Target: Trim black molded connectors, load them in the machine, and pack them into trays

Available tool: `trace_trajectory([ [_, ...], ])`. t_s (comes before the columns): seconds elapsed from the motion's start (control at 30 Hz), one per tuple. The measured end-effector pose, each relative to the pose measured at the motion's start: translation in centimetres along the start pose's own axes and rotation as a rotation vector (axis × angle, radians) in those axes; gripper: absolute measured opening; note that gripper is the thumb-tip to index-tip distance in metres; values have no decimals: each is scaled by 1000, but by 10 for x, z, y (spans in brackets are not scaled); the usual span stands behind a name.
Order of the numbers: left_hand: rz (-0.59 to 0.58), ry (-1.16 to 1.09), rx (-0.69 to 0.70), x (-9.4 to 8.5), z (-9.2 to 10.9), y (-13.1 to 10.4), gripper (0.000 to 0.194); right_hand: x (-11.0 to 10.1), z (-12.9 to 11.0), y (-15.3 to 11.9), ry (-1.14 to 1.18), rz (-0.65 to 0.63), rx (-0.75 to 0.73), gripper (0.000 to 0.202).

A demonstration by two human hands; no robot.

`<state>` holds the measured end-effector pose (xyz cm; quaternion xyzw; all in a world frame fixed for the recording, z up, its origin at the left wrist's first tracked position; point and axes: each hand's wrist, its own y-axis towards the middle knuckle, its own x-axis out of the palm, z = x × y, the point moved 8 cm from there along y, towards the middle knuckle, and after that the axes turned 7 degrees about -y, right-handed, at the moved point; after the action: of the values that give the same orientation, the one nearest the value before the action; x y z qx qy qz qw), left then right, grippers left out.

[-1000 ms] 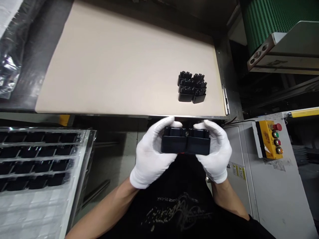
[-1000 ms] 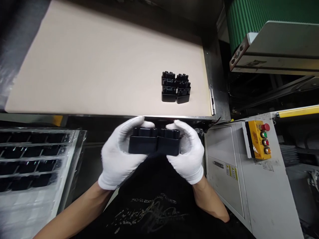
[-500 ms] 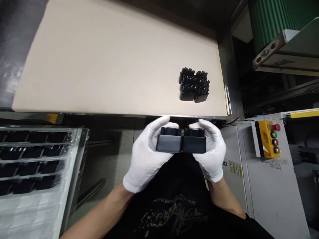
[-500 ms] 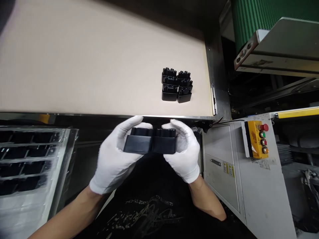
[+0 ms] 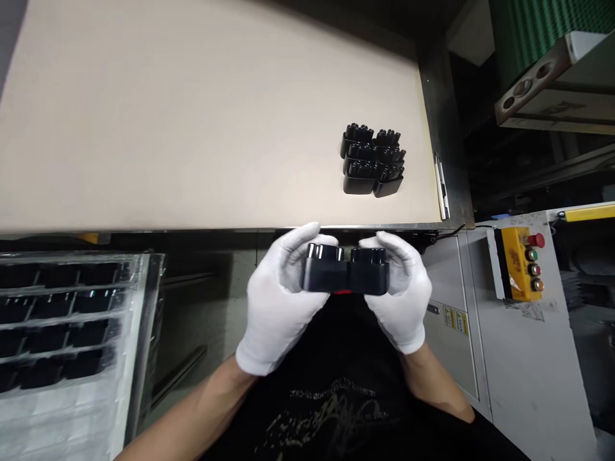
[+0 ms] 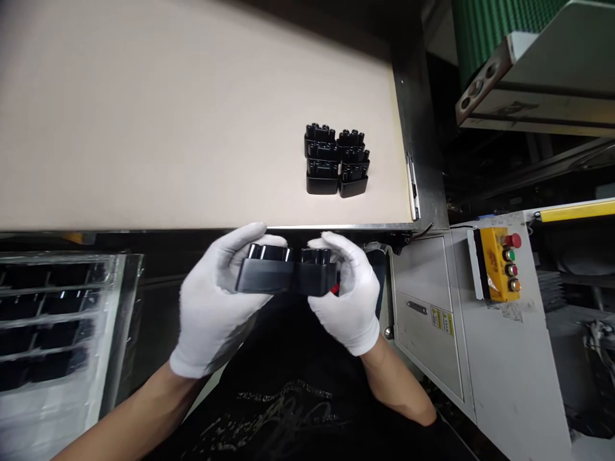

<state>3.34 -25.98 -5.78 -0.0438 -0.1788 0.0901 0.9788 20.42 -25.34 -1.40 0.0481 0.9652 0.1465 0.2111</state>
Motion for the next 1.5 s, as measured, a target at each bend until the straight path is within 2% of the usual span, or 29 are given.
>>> trace_trajectory([
  [0.1, 21, 112, 144, 7, 10, 0, 57, 3, -16, 2, -268, -3, -157, 51],
  [0.17, 33, 168, 231, 11, 14, -3, 50, 10, -23, 3, -368, -33, -213, 51],
  [0.3, 49, 140, 241, 9, 14, -4, 32, 15, -21, 3, -331, -76, -181, 52],
  [0.37, 22, 67, 142, 6, 10, 0, 24, 11, -11, 4, -230, -92, -95, 43],
  [0.47, -125, -103, -144, 6, -6, 6, 16, 7, 22, 5, 90, -182, 214, 29],
  [0.57, -201, -320, -374, 3, -23, 4, 37, 9, 53, 1, 366, -277, 496, 33],
  [0.67, -276, -466, -414, 0, -30, -3, 49, 16, 71, -11, 580, -318, 666, 50],
  [0.73, -313, -369, -346, -3, -29, -8, 45, 24, 74, -23, 686, -358, 722, 51],
  [0.9, -293, 147, -94, -9, -7, -11, 30, 31, 56, -38, 741, -478, 635, 37],
  [1.13, -294, 265, -52, -5, 3, -12, 27, 30, 39, -40, 713, -595, 615, 34],
  [1.2, -290, 305, 10, -5, 6, -13, 24, 25, 33, -38, 682, -603, 595, 33],
  [1.27, -292, 369, 139, -4, 13, -15, 21, 17, 23, -35, 556, -612, 544, 27],
  [1.33, -294, 444, 292, -4, 21, -19, 20, 8, 4, -31, 331, -646, 403, 26],
  [1.4, -297, 487, 401, -5, 26, -22, 21, 7, -23, -29, 112, -697, 193, 44],
  [1.47, -311, 497, 455, -7, 27, -24, 23, 15, -48, -31, -63, -755, -9, 56],
  [1.5, -323, 497, 475, -7, 28, -25, 25, 22, -56, -33, -153, -780, -89, 56],
])
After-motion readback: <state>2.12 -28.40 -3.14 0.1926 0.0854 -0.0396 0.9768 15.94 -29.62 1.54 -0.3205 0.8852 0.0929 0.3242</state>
